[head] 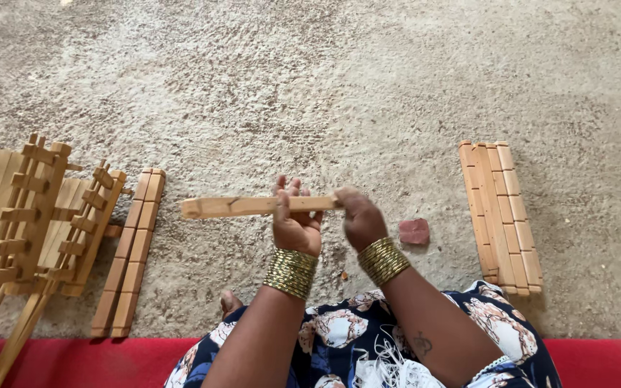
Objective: The person sits on a mat on the floor and smooths a long wooden stick, repeatedly rubbing a small stone along its length and rotating the stick to work different sides. Finished wooden stick pieces and wooden frame structures lie on the floor nearby.
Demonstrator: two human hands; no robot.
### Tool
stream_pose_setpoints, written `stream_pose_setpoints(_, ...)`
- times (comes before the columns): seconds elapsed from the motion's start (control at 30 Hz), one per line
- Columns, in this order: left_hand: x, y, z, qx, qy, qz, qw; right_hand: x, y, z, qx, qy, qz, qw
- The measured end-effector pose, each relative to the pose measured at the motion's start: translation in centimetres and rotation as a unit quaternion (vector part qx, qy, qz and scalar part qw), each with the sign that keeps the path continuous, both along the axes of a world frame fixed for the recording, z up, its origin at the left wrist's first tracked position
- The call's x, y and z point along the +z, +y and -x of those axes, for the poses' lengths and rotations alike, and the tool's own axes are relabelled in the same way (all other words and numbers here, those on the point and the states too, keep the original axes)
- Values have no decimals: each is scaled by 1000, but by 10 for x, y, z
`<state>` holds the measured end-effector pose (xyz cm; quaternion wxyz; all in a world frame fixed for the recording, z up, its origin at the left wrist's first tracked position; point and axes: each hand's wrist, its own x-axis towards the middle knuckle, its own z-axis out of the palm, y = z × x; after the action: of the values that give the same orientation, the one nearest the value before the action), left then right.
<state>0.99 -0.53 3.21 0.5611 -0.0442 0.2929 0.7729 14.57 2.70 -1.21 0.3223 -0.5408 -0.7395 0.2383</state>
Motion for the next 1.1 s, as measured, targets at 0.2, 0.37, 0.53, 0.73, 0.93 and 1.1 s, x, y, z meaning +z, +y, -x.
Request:
stream_pose_setpoints(0.2,-13,-2,-14,-59,17,-48,997,-1,-16,17,143,-20,-224,964)
stream_pose_setpoints(0.37,-1,3,-1,35,13,8,999,-15,7,-3,65,-56,-99,991)
stream_pose_setpoints(0.53,2,2,9,51,13,14,999,-5,10,-9,35,-52,-24,998)
stream_pose_setpoints(0.73,-23,4,-7,-4,14,-40,999,10,-19,20,159,1,-110,981)
stream_pose_setpoints(0.93,-21,6,-7,44,-13,-23,999,-6,0,5,117,-66,-160,978)
stream_pose_setpoints(1.1,-7,1,4,42,16,10,999,-2,16,-14,46,-67,-73,994)
